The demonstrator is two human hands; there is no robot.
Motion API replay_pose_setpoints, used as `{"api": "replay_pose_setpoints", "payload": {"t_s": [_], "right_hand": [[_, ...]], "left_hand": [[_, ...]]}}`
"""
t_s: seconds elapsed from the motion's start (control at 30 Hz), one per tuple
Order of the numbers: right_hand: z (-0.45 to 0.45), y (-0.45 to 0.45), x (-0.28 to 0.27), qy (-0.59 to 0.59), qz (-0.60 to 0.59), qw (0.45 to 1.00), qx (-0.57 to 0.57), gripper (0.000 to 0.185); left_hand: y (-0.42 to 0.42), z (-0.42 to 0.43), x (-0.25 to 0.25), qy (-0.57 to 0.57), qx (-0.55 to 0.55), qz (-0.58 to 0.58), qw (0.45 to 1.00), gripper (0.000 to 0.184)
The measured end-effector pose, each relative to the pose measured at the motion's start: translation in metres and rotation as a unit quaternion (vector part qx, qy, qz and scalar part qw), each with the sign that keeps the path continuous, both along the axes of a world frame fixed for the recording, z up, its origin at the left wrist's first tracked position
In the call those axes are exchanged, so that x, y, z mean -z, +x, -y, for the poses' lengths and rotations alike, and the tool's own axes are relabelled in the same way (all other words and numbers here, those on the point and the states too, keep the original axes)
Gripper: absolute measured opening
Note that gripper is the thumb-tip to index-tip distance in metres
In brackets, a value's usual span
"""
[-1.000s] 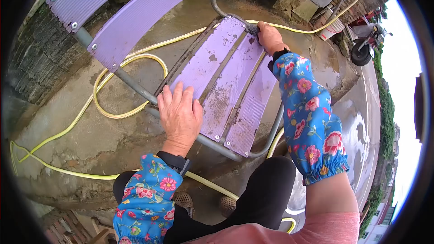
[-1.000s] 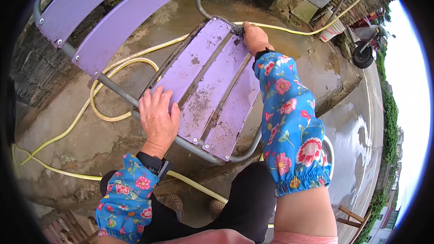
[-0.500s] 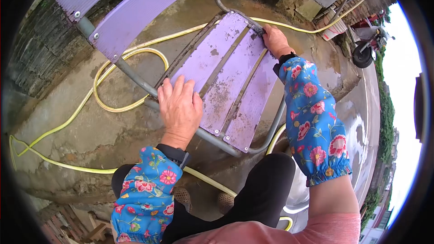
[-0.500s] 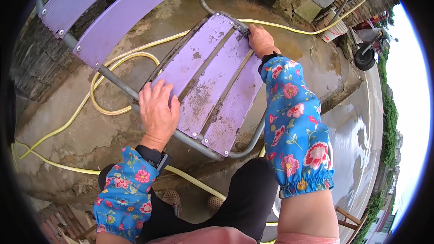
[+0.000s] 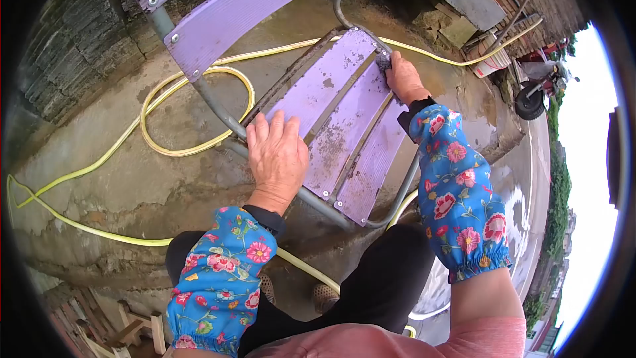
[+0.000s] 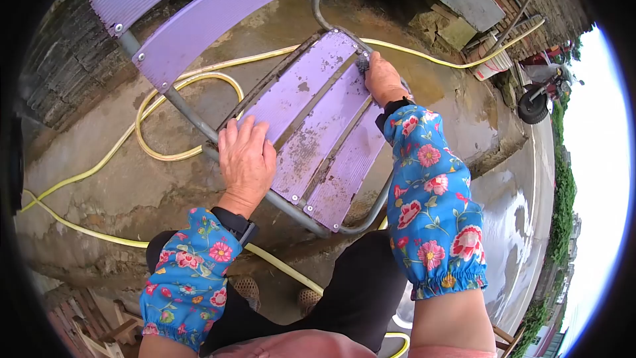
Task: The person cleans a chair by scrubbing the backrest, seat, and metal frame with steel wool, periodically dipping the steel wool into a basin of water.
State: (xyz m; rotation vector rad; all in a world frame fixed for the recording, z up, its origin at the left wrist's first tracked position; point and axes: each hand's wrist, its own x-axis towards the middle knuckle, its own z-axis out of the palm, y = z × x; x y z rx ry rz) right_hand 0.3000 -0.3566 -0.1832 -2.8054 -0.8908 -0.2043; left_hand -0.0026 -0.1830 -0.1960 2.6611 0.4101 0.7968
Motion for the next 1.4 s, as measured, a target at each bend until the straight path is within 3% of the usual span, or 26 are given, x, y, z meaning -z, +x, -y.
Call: {"api": "replay_pose_setpoints", "payload": {"t_s": [0.07,0.17,0.23,0.37,0.43,0.5,0.6,0.63,0.7,0.77,0.83,0.9,1.03,1.13,1.2,1.23,1.3,1.37,1.4], "right_hand": [[-0.031,-0.060,0.003,0.050,-0.085,0.986,-0.134,0.026],[-0.070,-0.159,-0.018,0.083,-0.168,0.897,-0.401,0.023],[-0.078,-0.137,-0.015,0.049,-0.159,0.910,-0.379,0.023],[-0.083,0.018,-0.003,0.017,0.058,0.986,-0.154,0.015],[-0.092,0.027,-0.015,-0.011,0.054,0.996,-0.072,0.017],[-0.093,0.002,-0.013,0.004,-0.003,0.980,-0.201,0.020],[-0.092,-0.105,-0.018,0.073,-0.165,0.886,-0.427,0.021],[-0.091,-0.123,-0.026,0.015,-0.206,0.893,-0.399,0.025],[-0.092,-0.092,-0.023,0.009,-0.156,0.907,-0.390,0.024],[-0.091,-0.011,-0.013,0.010,-0.015,0.956,-0.293,0.020],[-0.100,0.033,-0.025,-0.017,-0.005,0.992,-0.124,0.022],[-0.099,0.027,-0.012,0.021,0.039,0.985,-0.169,0.021],[-0.104,-0.112,-0.027,0.041,-0.185,0.906,-0.379,0.023],[-0.099,-0.069,-0.023,0.006,-0.129,0.924,-0.360,0.025],[-0.096,0.013,-0.017,0.025,0.011,0.965,-0.261,0.020],[-0.095,0.046,-0.025,-0.029,-0.003,0.990,-0.138,0.019],[-0.094,0.073,-0.015,-0.015,0.048,0.998,-0.049,0.018],[-0.097,0.047,-0.013,0.021,0.026,0.994,-0.106,0.019],[-0.094,0.024,-0.010,0.043,0.004,0.976,-0.212,0.020]], "left_hand": [[0.000,0.003,-0.004,-0.006,-0.011,0.005,1.000,0.038],[0.003,0.000,-0.005,-0.014,-0.020,0.009,1.000,0.045],[0.001,0.000,-0.002,-0.020,-0.014,0.003,1.000,0.047],[0.001,-0.001,-0.001,-0.015,-0.015,-0.014,1.000,0.047],[0.001,-0.001,-0.002,-0.016,-0.016,-0.013,1.000,0.047],[-0.001,0.000,-0.005,-0.026,-0.010,-0.019,0.999,0.047],[0.001,-0.002,-0.006,-0.032,0.002,-0.013,0.999,0.047],[0.002,-0.002,-0.005,-0.031,0.004,-0.012,0.999,0.048],[-0.001,-0.002,-0.007,-0.031,0.013,-0.021,0.999,0.049],[-0.001,-0.002,-0.007,-0.036,0.013,-0.020,0.999,0.049],[0.002,-0.006,-0.006,-0.034,0.012,-0.015,0.999,0.050],[-0.004,0.000,-0.006,-0.042,0.023,-0.017,0.999,0.051],[0.001,-0.004,-0.006,-0.037,0.018,-0.017,0.999,0.053],[-0.004,-0.002,-0.007,-0.039,0.030,-0.026,0.998,0.054],[-0.003,-0.004,-0.006,-0.043,0.032,-0.028,0.998,0.054],[-0.001,-0.004,-0.005,-0.040,0.026,-0.017,0.999,0.054],[-0.002,-0.004,-0.004,-0.038,0.029,-0.011,0.999,0.054],[-0.001,-0.004,-0.005,-0.038,0.025,-0.003,0.999,0.054],[-0.002,-0.005,-0.006,-0.040,0.026,0.000,0.999,0.054]]}}
